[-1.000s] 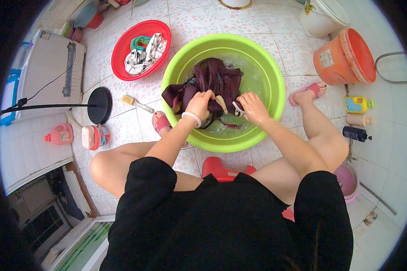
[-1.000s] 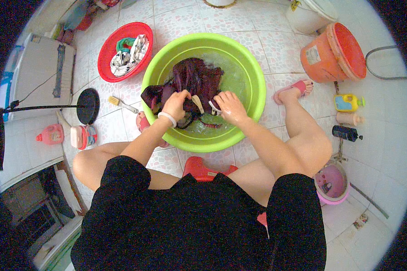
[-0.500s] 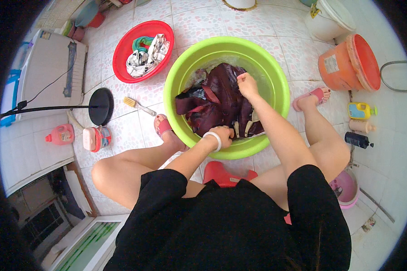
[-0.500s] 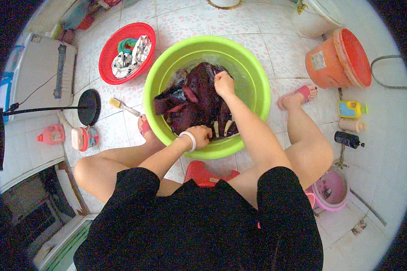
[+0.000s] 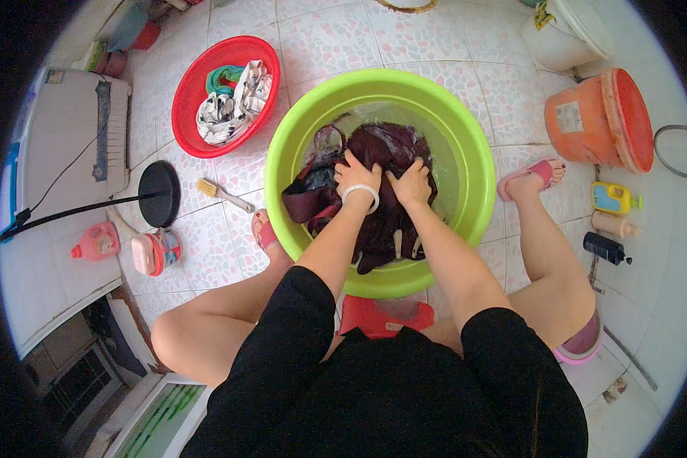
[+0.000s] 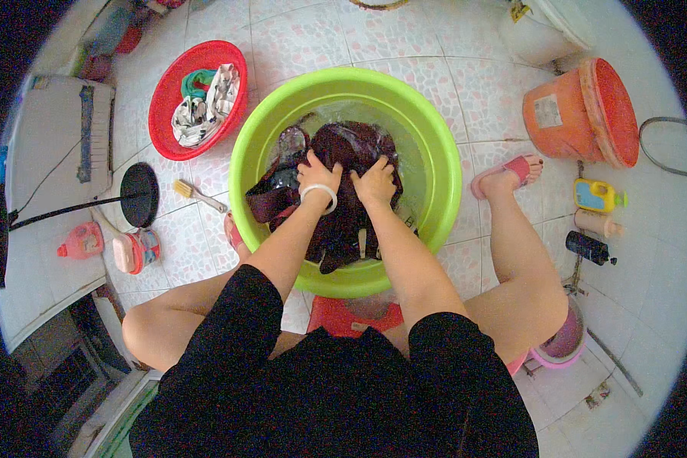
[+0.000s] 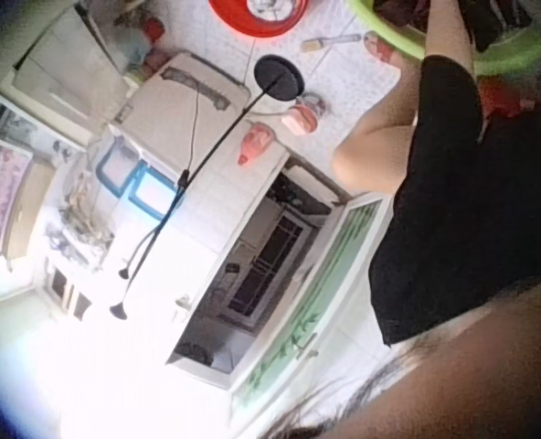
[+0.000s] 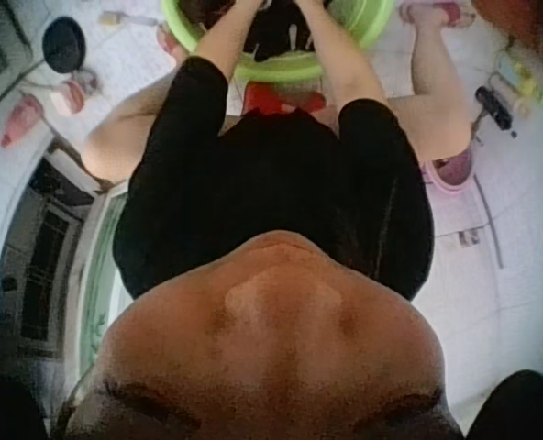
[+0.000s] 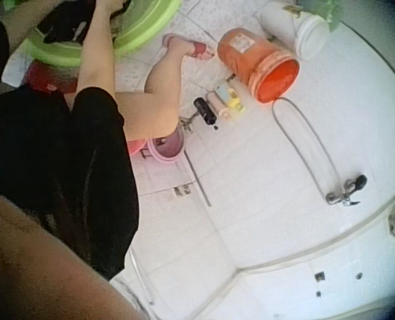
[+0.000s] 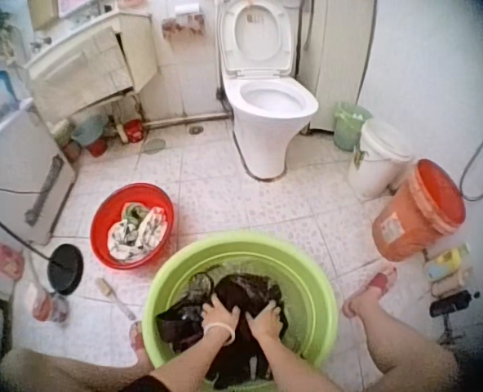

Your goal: The person washes a purple bag by hand in a green basin, scrubbing the fabric and squeezing it in the water to clean it.

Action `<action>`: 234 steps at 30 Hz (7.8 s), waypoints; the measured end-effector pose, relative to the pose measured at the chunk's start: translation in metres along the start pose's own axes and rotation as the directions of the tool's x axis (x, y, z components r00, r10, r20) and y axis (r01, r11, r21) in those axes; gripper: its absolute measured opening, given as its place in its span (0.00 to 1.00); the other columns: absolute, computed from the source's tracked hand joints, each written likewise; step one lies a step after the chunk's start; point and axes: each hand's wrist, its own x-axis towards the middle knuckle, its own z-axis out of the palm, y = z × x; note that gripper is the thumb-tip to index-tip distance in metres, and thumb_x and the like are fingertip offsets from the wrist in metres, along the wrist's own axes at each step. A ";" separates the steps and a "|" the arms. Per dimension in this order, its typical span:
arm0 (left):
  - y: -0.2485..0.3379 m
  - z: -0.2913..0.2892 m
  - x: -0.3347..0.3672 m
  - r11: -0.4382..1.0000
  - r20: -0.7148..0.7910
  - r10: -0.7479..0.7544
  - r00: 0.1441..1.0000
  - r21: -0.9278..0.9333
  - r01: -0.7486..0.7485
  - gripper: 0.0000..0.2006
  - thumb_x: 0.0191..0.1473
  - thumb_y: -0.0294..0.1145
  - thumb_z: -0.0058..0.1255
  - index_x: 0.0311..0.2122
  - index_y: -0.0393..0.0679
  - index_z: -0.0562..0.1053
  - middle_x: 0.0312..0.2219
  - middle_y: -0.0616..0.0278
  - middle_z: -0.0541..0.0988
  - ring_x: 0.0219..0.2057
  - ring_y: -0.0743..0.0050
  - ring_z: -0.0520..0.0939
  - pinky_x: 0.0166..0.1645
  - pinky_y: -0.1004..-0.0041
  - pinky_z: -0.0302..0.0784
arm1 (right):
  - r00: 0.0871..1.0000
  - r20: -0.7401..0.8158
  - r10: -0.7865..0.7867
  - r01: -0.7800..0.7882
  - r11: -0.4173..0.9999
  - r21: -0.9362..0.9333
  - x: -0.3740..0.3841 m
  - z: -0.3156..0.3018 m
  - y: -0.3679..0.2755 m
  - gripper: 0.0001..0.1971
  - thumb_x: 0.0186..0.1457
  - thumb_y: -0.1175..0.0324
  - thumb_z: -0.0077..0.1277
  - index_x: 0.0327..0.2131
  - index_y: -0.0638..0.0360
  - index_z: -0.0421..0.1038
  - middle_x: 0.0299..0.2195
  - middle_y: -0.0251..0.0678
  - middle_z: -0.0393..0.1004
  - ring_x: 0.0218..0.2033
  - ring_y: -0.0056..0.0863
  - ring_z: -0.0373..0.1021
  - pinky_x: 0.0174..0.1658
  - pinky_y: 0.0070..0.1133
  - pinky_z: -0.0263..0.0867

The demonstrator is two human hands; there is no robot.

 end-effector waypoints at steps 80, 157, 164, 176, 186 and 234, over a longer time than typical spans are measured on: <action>-0.049 -0.299 -0.269 -0.168 -0.346 0.663 0.664 -0.933 -0.318 0.12 0.48 0.25 0.51 0.39 0.33 0.68 0.33 0.56 0.76 0.32 0.68 0.78 0.38 0.69 0.75 | 0.594 -0.495 -0.634 0.677 0.062 0.733 -0.323 -0.282 -0.070 0.08 0.43 0.74 0.55 0.29 0.62 0.69 0.26 0.31 0.72 0.27 0.18 0.67 0.33 0.17 0.63; 0.046 0.067 0.154 0.828 0.294 0.368 0.882 0.328 -0.455 0.19 0.50 0.36 0.39 0.47 0.42 0.68 0.45 0.48 0.70 0.48 0.52 0.70 0.53 0.51 0.59 | 0.846 0.102 -0.524 0.522 0.773 -0.360 0.185 0.044 0.025 0.16 0.44 0.68 0.44 0.37 0.70 0.69 0.36 0.49 0.70 0.41 0.48 0.63 0.49 0.37 0.56; 0.020 0.091 0.194 0.706 0.155 0.434 0.887 0.553 -0.442 0.12 0.48 0.30 0.42 0.37 0.42 0.72 0.34 0.51 0.75 0.38 0.59 0.76 0.39 0.64 0.73 | 0.817 -0.316 -0.483 0.523 0.851 0.049 0.174 0.002 -0.029 0.12 0.36 0.68 0.49 0.25 0.67 0.69 0.24 0.52 0.69 0.28 0.48 0.67 0.33 0.35 0.64; -0.016 -0.027 0.084 -0.031 0.050 0.305 0.951 -0.998 0.062 0.15 0.41 0.27 0.35 0.37 0.38 0.68 0.33 0.59 0.71 0.38 0.66 0.71 0.49 0.71 0.62 | 0.586 -0.212 -0.782 0.786 0.484 0.384 -0.004 -0.103 -0.051 0.18 0.41 0.68 0.54 0.36 0.66 0.64 0.38 0.40 0.67 0.40 0.41 0.67 0.41 0.29 0.64; -0.090 -0.050 -0.031 0.132 -0.051 0.361 0.931 -0.986 -0.105 0.18 0.40 0.23 0.46 0.40 0.47 0.59 0.28 0.68 0.69 0.30 0.79 0.68 0.35 0.78 0.62 | 0.722 -0.351 -0.596 0.648 0.761 0.042 -0.095 -0.121 0.020 0.21 0.34 0.69 0.62 0.36 0.53 0.65 0.37 0.34 0.64 0.41 0.36 0.64 0.42 0.28 0.62; -0.025 0.114 0.176 0.812 0.593 0.299 0.748 0.254 -0.526 0.29 0.54 0.46 0.35 0.59 0.47 0.49 0.56 0.48 0.55 0.57 0.53 0.58 0.59 0.64 0.54 | 0.924 -0.019 -0.381 0.369 0.904 -0.218 0.127 0.039 0.002 0.30 0.48 0.58 0.45 0.55 0.55 0.57 0.60 0.45 0.43 0.61 0.50 0.35 0.57 0.54 0.30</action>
